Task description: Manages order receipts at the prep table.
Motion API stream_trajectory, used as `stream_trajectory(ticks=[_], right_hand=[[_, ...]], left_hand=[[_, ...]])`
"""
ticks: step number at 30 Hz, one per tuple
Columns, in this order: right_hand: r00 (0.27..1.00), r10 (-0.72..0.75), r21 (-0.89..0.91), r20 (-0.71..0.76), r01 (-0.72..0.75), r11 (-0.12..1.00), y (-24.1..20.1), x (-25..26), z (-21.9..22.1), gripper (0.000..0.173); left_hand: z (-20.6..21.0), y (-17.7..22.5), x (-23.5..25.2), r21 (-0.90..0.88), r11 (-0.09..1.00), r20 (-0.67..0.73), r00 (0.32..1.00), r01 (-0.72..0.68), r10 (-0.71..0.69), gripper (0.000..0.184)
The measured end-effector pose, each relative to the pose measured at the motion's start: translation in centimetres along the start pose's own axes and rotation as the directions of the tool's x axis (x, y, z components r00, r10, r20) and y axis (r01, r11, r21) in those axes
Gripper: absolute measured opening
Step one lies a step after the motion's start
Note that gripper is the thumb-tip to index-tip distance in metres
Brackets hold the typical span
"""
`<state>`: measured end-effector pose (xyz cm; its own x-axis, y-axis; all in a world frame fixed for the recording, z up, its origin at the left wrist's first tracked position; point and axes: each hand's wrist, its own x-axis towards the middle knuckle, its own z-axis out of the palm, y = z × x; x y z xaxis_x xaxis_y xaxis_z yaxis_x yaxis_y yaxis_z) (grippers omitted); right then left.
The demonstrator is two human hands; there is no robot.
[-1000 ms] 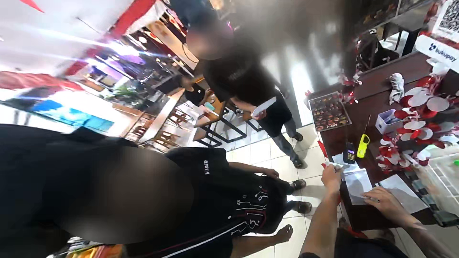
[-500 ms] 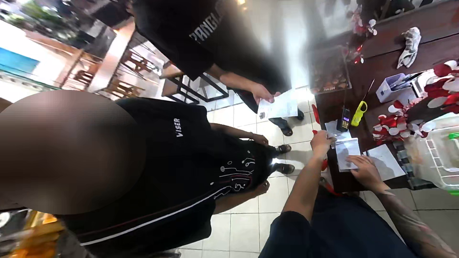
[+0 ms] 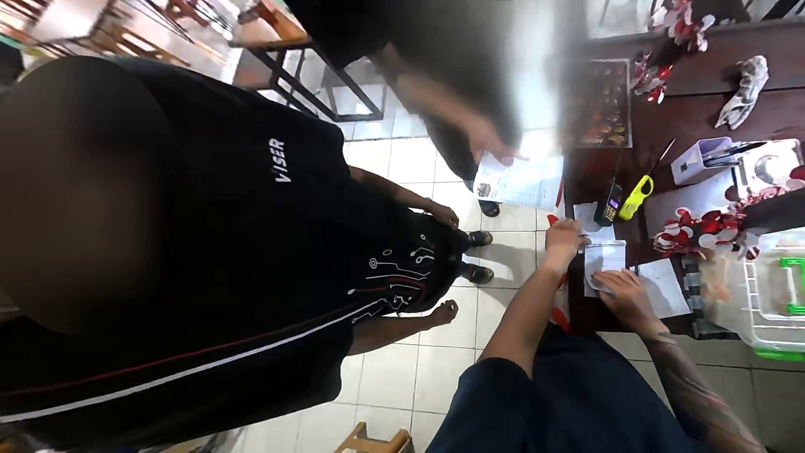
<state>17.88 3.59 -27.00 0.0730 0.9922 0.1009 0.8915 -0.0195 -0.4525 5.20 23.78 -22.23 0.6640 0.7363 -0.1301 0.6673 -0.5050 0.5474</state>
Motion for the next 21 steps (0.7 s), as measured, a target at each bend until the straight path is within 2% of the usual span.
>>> stream_trajectory(ticks=[5, 7, 8, 10, 11, 12, 13, 14, 15, 16, 18, 20, 21], right_hand=[[1.0, -0.016, 0.033, 0.025, 0.015, 0.999, -0.6, 1.0, -0.7, 0.039], [1.0, 0.029, 0.215, -0.004, -0.028, 0.976, -2.4, 2.3, -1.9, 0.05], [0.997, 0.073, 0.346, -0.018, -0.062, 0.936, -3.6, 3.3, -2.7, 0.049], [0.982, 0.187, 0.616, 0.001, -0.148, 0.774, -6.1, 6.2, -4.7, 0.044], [0.972, 0.234, 0.734, 0.023, -0.175, 0.656, -7.3, 8.0, -5.8, 0.044], [0.96, 0.273, 0.828, 0.069, -0.207, 0.521, -8.3, 9.8, -6.9, 0.046], [0.948, 0.289, 0.886, 0.135, -0.246, 0.393, -9.0, 11.4, -7.7, 0.052], [0.943, 0.271, 0.913, 0.195, -0.276, 0.301, -9.4, 12.9, -8.5, 0.056], [0.94, 0.239, 0.923, 0.242, -0.299, 0.242, -9.8, 14.0, -9.2, 0.06], [0.937, 0.21, 0.925, 0.279, -0.321, 0.201, -10.2, 14.8, -9.9, 0.064], [0.928, 0.19, 0.923, 0.32, -0.35, 0.16, -11.2, 16.5, -10.9, 0.068], [0.913, 0.247, 0.917, 0.324, -0.368, 0.155, -12.5, 18.6, -11.8, 0.059], [0.914, 0.259, 0.92, 0.313, -0.359, 0.154, -12.8, 19.4, -11.9, 0.049]], left_hand=[[0.4, -0.3, 0.7, -0.066, 0.997, 0.016, 0.999, 0.043, -0.042, 0.031], [1.8, -1.2, 1.8, -0.084, 0.996, -0.007, 0.999, 0.037, -0.038, 0.03], [2.0, -1.5, 1.8, -0.125, 0.992, -0.016, 0.999, 0.03, -0.032, 0.029], [1.7, -1.5, 1.5, -0.294, 0.952, -0.009, 0.996, 0.079, -0.085, 0.022], [1.1, -1.1, 1.5, -0.455, 0.874, 0.022, 0.983, 0.174, -0.184, 0.019], [0.4, -0.6, 1.2, -0.628, 0.728, 0.075, 0.952, 0.275, -0.296, 0.022], [-0.3, -0.2, 0.7, -0.742, 0.576, 0.134, 0.917, 0.344, -0.375, 0.028], [-0.6, -0.3, 0.1, -0.764, 0.527, 0.156, 0.899, 0.373, -0.41, 0.036], [-0.3, -0.9, -0.5, -0.721, 0.596, 0.121, 0.911, 0.354, -0.395, 0.033], [0.6, -1.9, -1.3, -0.633, 0.713, 0.062, 0.937, 0.303, -0.343, 0.025], [1.0, -3.5, -1.9, -0.432, 0.881, -0.056, 0.969, 0.192, -0.239, 0.018], [0.7, -4.5, -2.2, -0.299, 0.944, -0.167, 0.967, 0.138, -0.194, 0.026], [0.4, -4.9, -2.8, -0.287, 0.948, -0.198, 0.96, 0.136, -0.198, 0.03]])
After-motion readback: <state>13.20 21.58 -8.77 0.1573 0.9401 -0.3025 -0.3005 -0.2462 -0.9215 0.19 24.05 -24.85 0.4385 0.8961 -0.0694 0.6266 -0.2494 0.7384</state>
